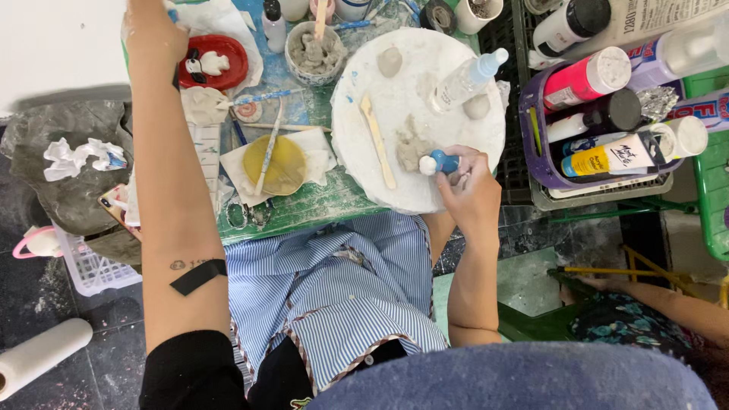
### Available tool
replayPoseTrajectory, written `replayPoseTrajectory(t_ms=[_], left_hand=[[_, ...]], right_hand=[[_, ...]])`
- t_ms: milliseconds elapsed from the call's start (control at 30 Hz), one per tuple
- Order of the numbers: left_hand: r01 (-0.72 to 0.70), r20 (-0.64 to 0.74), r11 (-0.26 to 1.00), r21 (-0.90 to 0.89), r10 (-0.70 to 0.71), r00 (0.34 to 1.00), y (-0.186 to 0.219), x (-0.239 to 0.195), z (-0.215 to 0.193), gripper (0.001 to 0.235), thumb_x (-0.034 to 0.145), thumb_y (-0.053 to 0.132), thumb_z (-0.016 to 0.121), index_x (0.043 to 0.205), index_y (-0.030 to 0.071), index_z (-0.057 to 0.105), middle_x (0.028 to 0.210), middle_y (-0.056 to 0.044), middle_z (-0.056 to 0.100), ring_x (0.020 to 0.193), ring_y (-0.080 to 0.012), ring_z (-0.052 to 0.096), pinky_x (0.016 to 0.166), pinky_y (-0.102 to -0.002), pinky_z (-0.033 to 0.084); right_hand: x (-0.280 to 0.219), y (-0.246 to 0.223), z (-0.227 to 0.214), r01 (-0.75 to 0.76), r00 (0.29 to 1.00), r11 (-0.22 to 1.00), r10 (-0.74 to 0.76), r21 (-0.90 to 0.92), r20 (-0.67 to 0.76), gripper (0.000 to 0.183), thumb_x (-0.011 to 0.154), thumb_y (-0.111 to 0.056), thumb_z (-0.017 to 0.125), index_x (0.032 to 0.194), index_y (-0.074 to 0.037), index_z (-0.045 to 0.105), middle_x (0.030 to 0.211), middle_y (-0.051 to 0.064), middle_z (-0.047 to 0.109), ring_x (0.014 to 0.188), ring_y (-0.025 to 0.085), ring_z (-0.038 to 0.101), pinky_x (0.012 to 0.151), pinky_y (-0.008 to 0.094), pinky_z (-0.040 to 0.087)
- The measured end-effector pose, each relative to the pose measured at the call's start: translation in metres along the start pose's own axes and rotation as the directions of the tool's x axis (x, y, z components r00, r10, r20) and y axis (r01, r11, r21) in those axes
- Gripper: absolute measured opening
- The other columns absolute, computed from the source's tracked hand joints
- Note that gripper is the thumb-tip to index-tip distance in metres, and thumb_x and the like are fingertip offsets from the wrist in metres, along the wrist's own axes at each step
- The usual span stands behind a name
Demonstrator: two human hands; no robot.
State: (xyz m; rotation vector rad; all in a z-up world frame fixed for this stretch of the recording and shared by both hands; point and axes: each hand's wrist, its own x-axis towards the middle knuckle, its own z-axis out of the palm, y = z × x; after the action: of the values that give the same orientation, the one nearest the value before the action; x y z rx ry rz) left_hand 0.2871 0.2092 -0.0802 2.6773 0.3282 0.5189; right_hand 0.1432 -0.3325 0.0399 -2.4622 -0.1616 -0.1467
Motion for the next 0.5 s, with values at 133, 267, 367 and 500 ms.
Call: replayPoseTrajectory(t_ms=[133,267,367,500], left_hand=[[0.101,0.083,0.994,0.045,-0.105,0.991,-0.012,0.005,-0.006,0.035,0.091,0.018,0.081,0.114,-0.004,0.065,0.112,-0.029,0.067,0.100,-0.0506,0.064,0.081,-0.054,0.051],[0.027,0.007,1.000,-0.001,-0.027,1.000,-0.014,-0.005,-0.023,0.036,0.090,0.017,0.085,0.108,-0.007,0.065,0.104,-0.031,0.067,0.096,-0.0513,0.065,0.077,-0.056,0.051],[-0.040,-0.081,0.997,-0.064,0.034,0.996,-0.009,-0.007,-0.030,0.035,0.086,0.011,0.087,0.105,-0.009,0.065,0.097,-0.030,0.067,0.086,-0.0474,0.066,0.072,-0.054,0.051],[0.025,0.018,0.975,-0.222,-0.022,1.000,-0.008,-0.007,-0.034,0.030,0.089,0.008,0.082,0.113,-0.004,0.068,0.101,-0.022,0.070,0.090,-0.0367,0.069,0.079,-0.045,0.053]], right_hand=[[0.006,0.038,0.005,0.035,0.999,0.912,-0.034,0.409,-0.009,0.043,0.090,0.006,0.074,0.107,-0.004,0.036,0.123,0.010,0.062,0.080,0.015,0.062,0.067,0.026,0.051],[0.012,0.064,0.002,0.012,0.999,0.736,-0.045,0.677,0.031,0.042,0.093,0.014,0.060,0.110,-0.008,0.028,0.128,0.013,0.055,0.093,0.018,0.070,0.076,0.026,0.059],[0.020,0.073,-0.012,-0.078,0.993,0.735,0.001,0.674,0.114,0.039,0.096,0.014,0.056,0.114,-0.007,0.030,0.126,0.015,0.057,0.096,0.018,0.067,0.075,0.027,0.056],[0.020,0.069,-0.029,-0.096,0.978,0.721,-0.061,0.686,0.201,0.036,0.096,0.014,0.050,0.124,-0.005,0.037,0.135,0.021,0.062,0.105,0.017,0.068,0.084,0.027,0.057]])
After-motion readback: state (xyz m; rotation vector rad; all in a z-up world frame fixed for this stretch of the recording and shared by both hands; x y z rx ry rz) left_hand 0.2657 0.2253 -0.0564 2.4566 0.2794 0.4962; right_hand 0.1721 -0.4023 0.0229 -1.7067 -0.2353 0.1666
